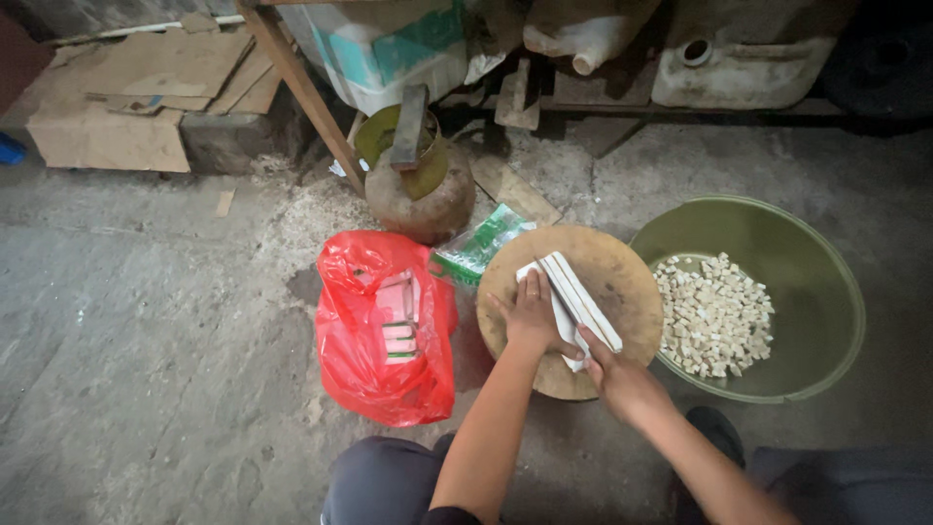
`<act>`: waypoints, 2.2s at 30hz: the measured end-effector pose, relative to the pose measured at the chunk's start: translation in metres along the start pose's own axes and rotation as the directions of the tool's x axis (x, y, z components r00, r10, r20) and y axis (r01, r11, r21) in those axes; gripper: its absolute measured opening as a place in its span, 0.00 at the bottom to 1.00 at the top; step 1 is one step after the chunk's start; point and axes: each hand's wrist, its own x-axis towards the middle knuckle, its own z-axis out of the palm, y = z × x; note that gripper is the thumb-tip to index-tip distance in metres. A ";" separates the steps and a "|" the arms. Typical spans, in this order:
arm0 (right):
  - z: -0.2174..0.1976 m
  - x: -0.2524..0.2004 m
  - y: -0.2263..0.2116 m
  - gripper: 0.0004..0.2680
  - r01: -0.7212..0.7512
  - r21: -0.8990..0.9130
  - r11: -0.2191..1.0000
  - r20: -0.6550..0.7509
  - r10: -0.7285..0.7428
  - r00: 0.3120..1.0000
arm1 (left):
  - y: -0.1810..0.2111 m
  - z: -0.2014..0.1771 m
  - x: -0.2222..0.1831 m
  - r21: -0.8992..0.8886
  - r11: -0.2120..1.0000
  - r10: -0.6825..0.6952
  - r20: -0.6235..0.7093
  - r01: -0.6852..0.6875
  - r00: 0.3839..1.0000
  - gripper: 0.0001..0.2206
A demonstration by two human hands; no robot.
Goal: The person cuts white rectangular blocks into small cubes using a knife on a wooden cutting board. They transfer the diced pieces into a green bowl and repeat the process with multiple blocks.
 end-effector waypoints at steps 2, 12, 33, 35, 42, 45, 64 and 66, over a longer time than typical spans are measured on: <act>-0.006 0.013 -0.006 0.23 -0.133 -0.031 0.991 0.171 0.136 0.976 | 0.001 0.000 -0.005 -0.060 0.998 0.003 -0.025 -0.005 1.000 0.79; 0.016 -0.141 0.080 0.25 -0.192 -0.013 0.981 0.280 0.187 0.941 | 0.004 0.001 -0.002 -0.008 1.000 -0.011 0.046 0.012 0.999 0.71; -0.017 -0.037 -0.030 0.22 -0.208 0.080 0.975 0.167 0.193 0.967 | -0.009 0.016 0.005 -0.021 1.000 0.012 0.021 -0.012 1.000 0.76; -0.007 -0.032 -0.022 0.22 -0.158 0.107 0.982 0.107 0.147 0.983 | -0.012 0.018 0.008 -0.056 0.998 0.015 0.020 -0.014 1.000 0.76; 0.006 0.007 -0.017 0.21 0.173 0.010 0.985 -0.149 -0.170 0.974 | -0.012 0.026 0.009 -0.129 0.992 0.003 -0.043 -0.009 0.999 0.74; -0.007 0.005 -0.021 0.22 -0.042 -0.070 0.997 0.061 0.046 0.997 | -0.011 0.017 0.000 -0.110 0.994 -0.020 -0.070 0.013 0.997 0.74; -0.062 -0.109 -0.024 0.24 -0.408 0.073 0.910 0.236 0.382 0.894 | -0.034 0.044 -0.005 -0.169 0.982 0.060 -0.111 -0.079 0.992 0.77; -0.052 -0.081 -0.044 0.23 -0.324 0.027 0.946 0.206 0.312 0.927 | -0.033 0.047 -0.002 -0.203 0.977 0.050 -0.085 -0.067 0.995 0.77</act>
